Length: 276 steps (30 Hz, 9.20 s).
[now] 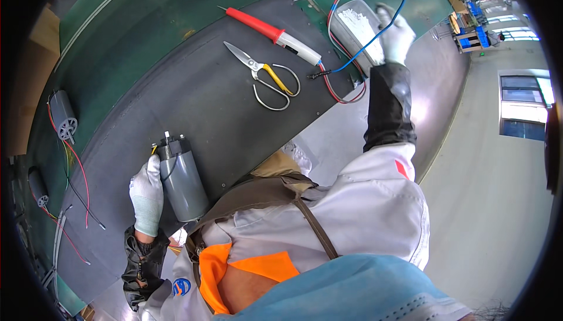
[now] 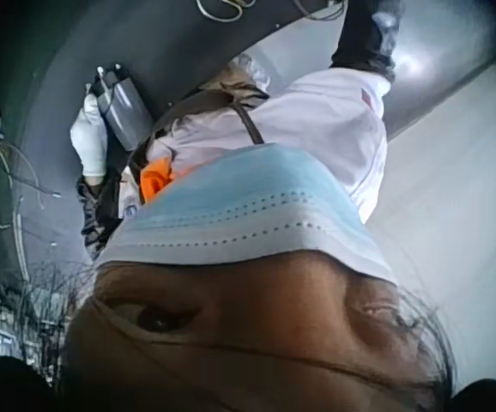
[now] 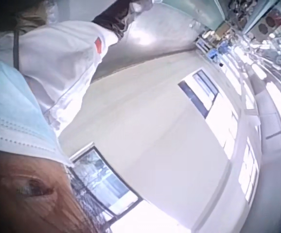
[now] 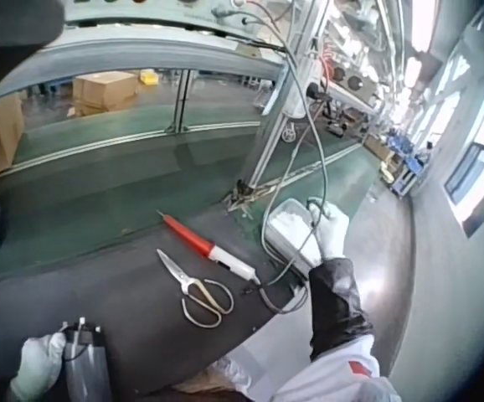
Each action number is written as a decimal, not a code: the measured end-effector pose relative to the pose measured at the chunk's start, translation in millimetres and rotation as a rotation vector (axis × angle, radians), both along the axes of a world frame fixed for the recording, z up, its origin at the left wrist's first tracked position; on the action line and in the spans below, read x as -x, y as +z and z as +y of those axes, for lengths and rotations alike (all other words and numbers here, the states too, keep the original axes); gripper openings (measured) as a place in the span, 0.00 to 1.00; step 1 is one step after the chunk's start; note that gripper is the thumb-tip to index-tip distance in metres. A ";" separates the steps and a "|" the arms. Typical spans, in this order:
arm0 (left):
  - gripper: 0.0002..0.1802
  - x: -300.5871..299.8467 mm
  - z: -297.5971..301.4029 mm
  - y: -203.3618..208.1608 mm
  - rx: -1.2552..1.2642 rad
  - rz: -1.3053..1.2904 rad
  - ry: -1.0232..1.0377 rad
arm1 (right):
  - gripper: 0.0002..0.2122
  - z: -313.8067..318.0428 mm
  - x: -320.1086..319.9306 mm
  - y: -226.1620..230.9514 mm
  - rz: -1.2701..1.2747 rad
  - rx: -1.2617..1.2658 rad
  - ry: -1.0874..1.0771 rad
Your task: Connecting wires to small electrical motors or components on an assembly line.
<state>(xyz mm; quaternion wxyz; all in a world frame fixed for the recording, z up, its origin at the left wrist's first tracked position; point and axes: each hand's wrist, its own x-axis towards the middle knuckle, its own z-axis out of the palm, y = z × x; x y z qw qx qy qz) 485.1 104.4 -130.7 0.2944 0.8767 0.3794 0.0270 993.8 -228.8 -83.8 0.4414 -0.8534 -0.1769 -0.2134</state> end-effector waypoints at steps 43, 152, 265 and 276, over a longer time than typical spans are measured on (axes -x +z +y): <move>0.19 1.4 -11.8 43.6 0.857 -0.356 0.659 | 0.10 221.9 322.1 -52.7 0.153 -0.142 1.783; 0.23 -52.8 2.6 37.7 0.966 -0.677 0.020 | 0.31 22.7 257.5 -58.2 0.279 0.972 0.513; 0.17 -80.9 -49.8 4.4 1.357 -1.407 0.419 | 0.33 221.1 320.5 -39.7 0.840 -0.436 1.278; 0.20 -68.7 -19.5 -45.8 1.491 -1.505 0.355 | 0.31 147.6 173.8 -35.9 -0.067 0.491 0.765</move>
